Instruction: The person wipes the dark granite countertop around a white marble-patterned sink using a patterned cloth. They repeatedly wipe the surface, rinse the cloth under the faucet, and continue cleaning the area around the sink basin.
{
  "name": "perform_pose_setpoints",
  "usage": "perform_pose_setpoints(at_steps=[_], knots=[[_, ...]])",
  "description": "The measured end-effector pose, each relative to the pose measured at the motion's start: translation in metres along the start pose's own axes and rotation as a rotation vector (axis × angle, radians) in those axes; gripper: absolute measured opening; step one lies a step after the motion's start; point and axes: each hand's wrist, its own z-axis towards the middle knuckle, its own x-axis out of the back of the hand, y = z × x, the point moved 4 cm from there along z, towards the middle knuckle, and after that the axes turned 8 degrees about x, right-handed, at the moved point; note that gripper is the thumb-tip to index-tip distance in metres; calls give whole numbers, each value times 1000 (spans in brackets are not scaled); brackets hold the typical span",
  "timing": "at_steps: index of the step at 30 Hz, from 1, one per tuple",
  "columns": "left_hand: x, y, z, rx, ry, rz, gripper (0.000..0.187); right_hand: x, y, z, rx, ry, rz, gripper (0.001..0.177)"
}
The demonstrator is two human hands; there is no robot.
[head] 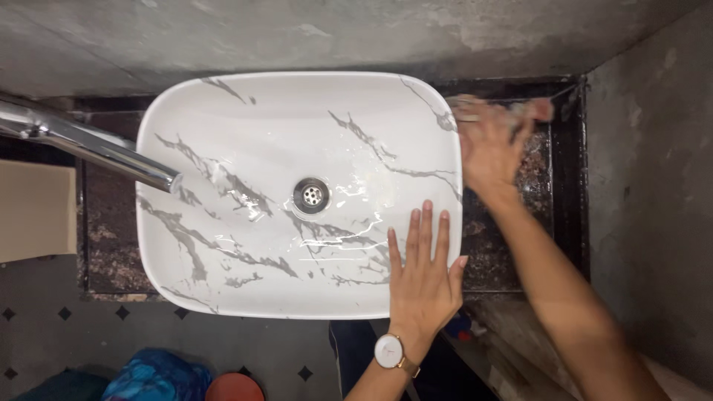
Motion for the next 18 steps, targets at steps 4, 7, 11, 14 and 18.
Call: perform_pose_setpoints(at_steps=[4, 7, 11, 14, 18], knots=[[-5, -2, -3, 5, 9, 30, 68, 25, 60, -30, 24, 176, -109, 39], [-3, -1, -3, 9, -12, 27, 68, 26, 67, -24, 30, 152, -437, 42], [-2, 0, 0, 0, -25, -21, 68, 14, 62, -1, 83, 89, -610, 39], [-7, -1, -6, -8, -21, -12, 65, 15, 70, -9, 102, 99, -549, 32], [0, 0, 1, -25, 4, -55, 64, 47, 41, -56, 125, 181, -444, 38]])
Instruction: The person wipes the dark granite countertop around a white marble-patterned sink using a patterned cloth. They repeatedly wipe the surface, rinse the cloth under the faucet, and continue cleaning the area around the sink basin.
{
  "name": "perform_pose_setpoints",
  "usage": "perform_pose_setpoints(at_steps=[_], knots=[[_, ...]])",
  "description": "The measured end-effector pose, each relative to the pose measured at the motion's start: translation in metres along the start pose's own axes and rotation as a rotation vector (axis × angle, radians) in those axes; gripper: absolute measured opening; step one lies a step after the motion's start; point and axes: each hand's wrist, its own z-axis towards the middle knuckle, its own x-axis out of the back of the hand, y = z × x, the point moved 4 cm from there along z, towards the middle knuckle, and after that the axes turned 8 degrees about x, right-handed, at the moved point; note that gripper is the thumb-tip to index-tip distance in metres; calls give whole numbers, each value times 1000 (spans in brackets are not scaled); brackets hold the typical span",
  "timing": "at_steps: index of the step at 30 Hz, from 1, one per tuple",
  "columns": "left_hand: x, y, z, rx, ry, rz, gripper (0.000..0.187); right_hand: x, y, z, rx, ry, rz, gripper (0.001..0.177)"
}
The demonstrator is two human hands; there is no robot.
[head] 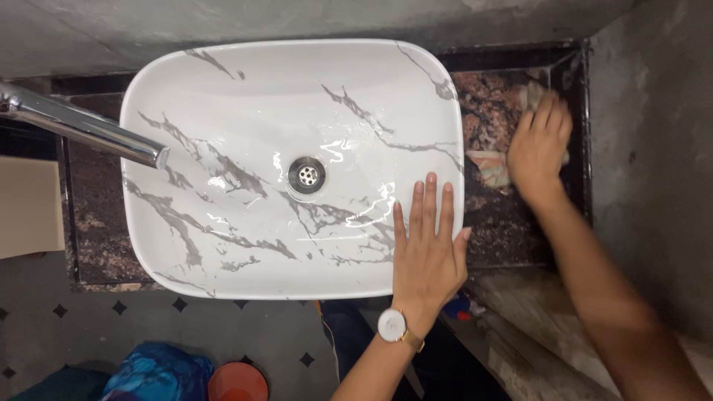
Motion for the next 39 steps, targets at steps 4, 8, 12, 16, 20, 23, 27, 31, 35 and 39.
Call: perform_pose_setpoints(at_steps=[4, 8, 12, 16, 20, 23, 27, 31, 35, 39], knots=[[0, 0, -3, -29, 17, 15, 63, 84, -47, -93, -86, -78, 73, 55], [1, 1, -1, -42, 9, -15, 62, 139, -67, -145, -317, -372, 340, 57], [1, 3, 3, -55, -10, -6, 63, 151, -125, -126, -264, -237, 343, 51], [1, 2, -1, -59, -15, -9, 64, 167, -193, -102, -464, -122, 1163, 59], [1, 2, 2, -55, -20, -28, 63, 181, -173, -86, -423, -272, 1046, 63], [1, -1, 1, -53, -6, -25, 63, 186, -130, -84, -146, -77, 432, 49], [2, 2, 1, -49, 13, -23, 63, 131, -68, -93, -510, -485, 767, 29], [3, 4, 0, -35, 36, -16, 63, 119, 0, -58, -145, -32, 73, 48], [1, 5, -1, -31, 33, -53, 63, 64, 55, 13, 73, 76, 48, 51], [3, 1, 2, -10, 54, -74, 64, 6, 57, 45, 153, 105, -204, 31]])
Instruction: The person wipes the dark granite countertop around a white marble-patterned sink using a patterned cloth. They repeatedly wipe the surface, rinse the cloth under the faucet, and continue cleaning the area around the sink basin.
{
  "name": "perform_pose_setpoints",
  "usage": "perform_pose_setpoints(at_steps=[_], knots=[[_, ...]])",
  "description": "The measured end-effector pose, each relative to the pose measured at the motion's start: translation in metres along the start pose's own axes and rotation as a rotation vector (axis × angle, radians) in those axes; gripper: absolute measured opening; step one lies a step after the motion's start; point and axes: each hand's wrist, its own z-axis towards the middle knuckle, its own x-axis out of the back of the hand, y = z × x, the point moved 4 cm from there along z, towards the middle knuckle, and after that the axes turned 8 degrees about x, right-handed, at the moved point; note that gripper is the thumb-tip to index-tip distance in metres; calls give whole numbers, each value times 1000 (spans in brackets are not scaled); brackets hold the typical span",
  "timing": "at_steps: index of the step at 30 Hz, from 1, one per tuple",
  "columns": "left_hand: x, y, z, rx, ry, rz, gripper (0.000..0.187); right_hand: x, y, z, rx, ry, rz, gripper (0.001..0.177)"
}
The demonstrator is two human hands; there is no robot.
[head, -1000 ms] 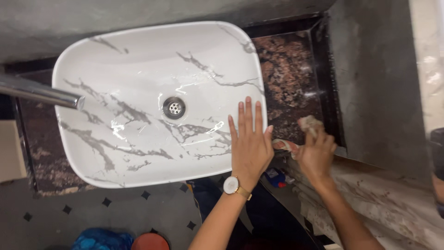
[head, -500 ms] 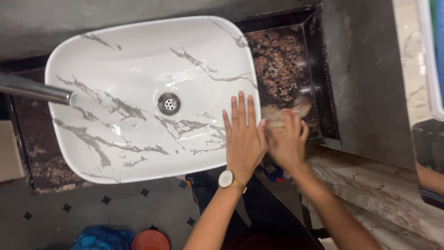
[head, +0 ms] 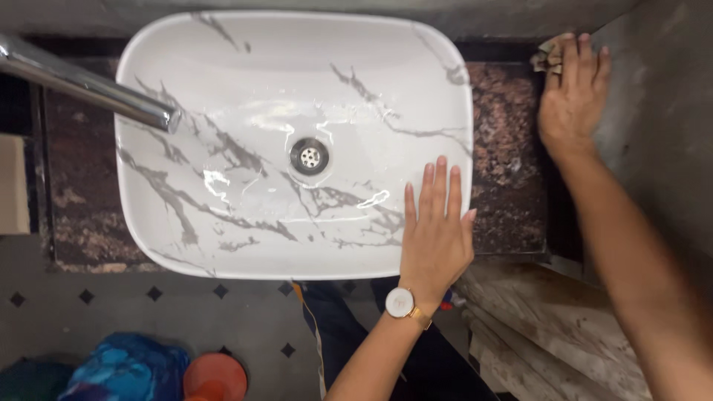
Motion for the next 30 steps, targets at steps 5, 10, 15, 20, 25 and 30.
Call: perform_pose_setpoints(at_steps=[5, 10, 15, 20, 25, 30], knots=[[-5, 0, -8, -6, -21, 14, 63, 9, -15, -58, -198, -204, 421, 22], [0, -1, -6, -24, 34, -16, 63, 137, -75, -148, -4, -256, 194, 31], [-3, -1, -7, -21, 6, 5, 62, 190, -77, -157, -246, -374, 587, 32], [0, -1, -4, 12, -32, -48, 63, 145, -19, -69, -215, -122, 501, 49], [-3, -5, -2, 37, -71, -93, 63, 29, -7, -17, -14, -66, 263, 33], [6, 4, -8, -68, -127, -85, 60, 45, -71, -99, -75, -16, 307, 23]])
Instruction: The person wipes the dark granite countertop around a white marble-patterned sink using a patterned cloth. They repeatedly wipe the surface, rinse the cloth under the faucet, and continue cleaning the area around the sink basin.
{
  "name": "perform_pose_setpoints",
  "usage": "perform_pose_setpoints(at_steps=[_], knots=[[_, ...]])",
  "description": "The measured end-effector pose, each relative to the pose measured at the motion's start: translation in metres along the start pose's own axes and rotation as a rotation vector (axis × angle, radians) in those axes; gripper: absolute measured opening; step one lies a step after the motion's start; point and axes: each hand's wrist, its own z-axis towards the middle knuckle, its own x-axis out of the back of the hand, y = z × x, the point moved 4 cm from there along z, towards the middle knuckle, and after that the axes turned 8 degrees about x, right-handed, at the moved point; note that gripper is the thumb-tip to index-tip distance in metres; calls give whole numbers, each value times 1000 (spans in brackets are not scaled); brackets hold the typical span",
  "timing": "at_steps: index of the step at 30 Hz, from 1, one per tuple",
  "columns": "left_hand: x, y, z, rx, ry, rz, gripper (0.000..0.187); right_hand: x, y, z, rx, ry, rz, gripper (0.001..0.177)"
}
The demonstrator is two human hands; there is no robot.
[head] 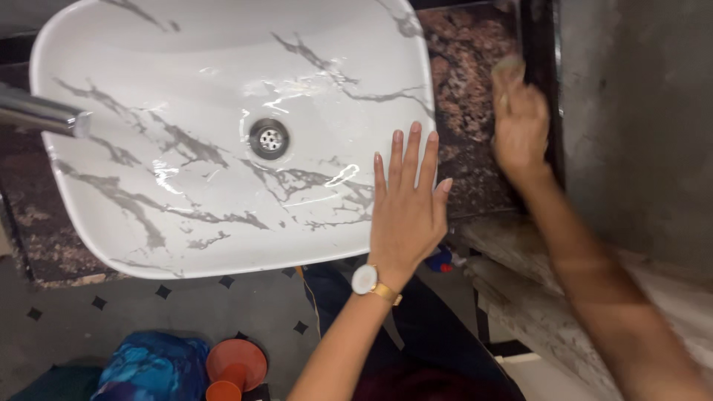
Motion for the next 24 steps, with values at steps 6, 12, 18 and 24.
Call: perform_pose_setpoints(at_steps=[6, 12, 18, 24], knots=[[20, -17, -9, -44, -37, -454, 57, 95, -69, -99, -405, 5, 554, 42], [68, -65, -29, 44, 123, -134, 59, 101, -143, -78, -229, 147, 738, 36], [67, -74, -31, 77, 81, -291, 54, 92, -267, -25, -236, -131, 897, 22], [69, -77, -26, 159, 70, -377, 53, 101, -367, 39, -68, -318, 1011, 25]])
